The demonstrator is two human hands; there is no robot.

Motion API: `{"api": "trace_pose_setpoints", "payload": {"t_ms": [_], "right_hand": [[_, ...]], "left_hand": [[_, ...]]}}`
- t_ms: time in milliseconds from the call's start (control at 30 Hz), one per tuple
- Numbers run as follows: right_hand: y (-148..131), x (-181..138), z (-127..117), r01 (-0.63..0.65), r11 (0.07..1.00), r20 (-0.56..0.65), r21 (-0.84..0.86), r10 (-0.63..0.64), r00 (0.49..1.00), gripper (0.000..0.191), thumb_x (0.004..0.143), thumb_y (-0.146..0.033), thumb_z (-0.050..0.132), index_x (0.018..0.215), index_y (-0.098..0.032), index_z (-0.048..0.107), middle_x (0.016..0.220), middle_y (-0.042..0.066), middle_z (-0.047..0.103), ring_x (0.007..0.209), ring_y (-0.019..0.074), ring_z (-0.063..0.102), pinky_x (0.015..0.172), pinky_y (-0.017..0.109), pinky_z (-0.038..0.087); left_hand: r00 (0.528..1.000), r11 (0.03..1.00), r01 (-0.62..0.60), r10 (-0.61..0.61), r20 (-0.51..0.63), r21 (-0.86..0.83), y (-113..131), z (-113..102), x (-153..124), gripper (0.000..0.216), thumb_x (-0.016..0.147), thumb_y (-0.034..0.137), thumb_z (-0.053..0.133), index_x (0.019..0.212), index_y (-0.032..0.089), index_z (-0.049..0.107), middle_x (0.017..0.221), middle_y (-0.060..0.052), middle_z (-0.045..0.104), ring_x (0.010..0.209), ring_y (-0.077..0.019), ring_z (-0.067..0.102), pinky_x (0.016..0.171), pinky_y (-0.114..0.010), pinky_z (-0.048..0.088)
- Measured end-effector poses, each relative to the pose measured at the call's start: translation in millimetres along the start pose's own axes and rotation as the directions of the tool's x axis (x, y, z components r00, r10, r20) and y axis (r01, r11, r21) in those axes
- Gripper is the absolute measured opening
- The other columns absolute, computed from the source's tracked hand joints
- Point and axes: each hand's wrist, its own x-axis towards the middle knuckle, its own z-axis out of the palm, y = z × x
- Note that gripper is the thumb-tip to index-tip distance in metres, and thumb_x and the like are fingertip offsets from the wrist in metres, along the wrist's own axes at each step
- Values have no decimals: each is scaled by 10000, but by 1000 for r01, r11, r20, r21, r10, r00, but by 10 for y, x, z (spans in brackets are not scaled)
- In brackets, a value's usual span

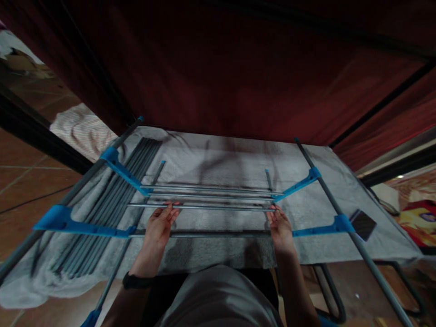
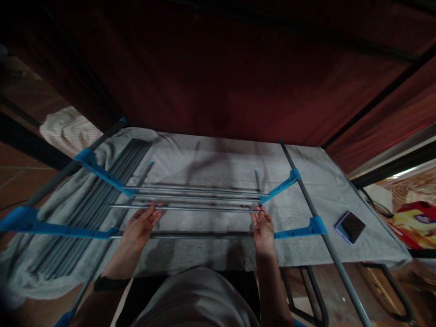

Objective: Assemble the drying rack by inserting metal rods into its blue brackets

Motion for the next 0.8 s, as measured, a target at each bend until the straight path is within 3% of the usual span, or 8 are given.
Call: {"api": "trace_pose_setpoints", "payload": {"t_ms": [267, 433, 600, 800], "right_hand": [[78, -26, 73, -6, 999, -22, 52, 8, 1000, 195, 769, -169, 826, 868, -231, 670, 915, -29, 782, 942, 121, 758, 907, 266, 636], [121, -101, 152, -27, 999, 12, 35, 27, 1000, 186, 773, -189, 834, 846, -243, 672, 903, -34, 788, 940, 120, 759, 893, 258, 636], [149, -127, 210, -30, 999, 8, 29, 30, 1000, 242, 721, -190, 875, 828, -233, 662, 877, -51, 784, 883, 108, 769, 851, 238, 645], [108, -141, 235, -88, 994, -27, 66, 90, 996, 298, 665, -153, 919, 809, -244, 675, 846, -61, 779, 838, 106, 771, 832, 243, 664]], "left_hand": [[999, 997, 50, -49, -17, 52, 7, 79, -29, 195, 825, 16, 787, 787, 173, 678, 886, -36, 806, 765, -143, 774, 804, -256, 634], [999, 999, 38, -38, -30, 12, -1, 96, -39, 291, 816, -31, 750, 694, 174, 582, 872, -5, 793, 832, -162, 790, 791, -274, 650], [998, 998, 57, -57, -18, 19, -39, 93, -22, 333, 790, -21, 783, 671, 170, 538, 870, -20, 791, 835, -163, 788, 800, -271, 652], [996, 997, 72, -71, -54, 19, -55, 63, 25, 271, 866, -18, 688, 695, 160, 579, 850, -30, 790, 785, -150, 772, 787, -280, 654]]}}
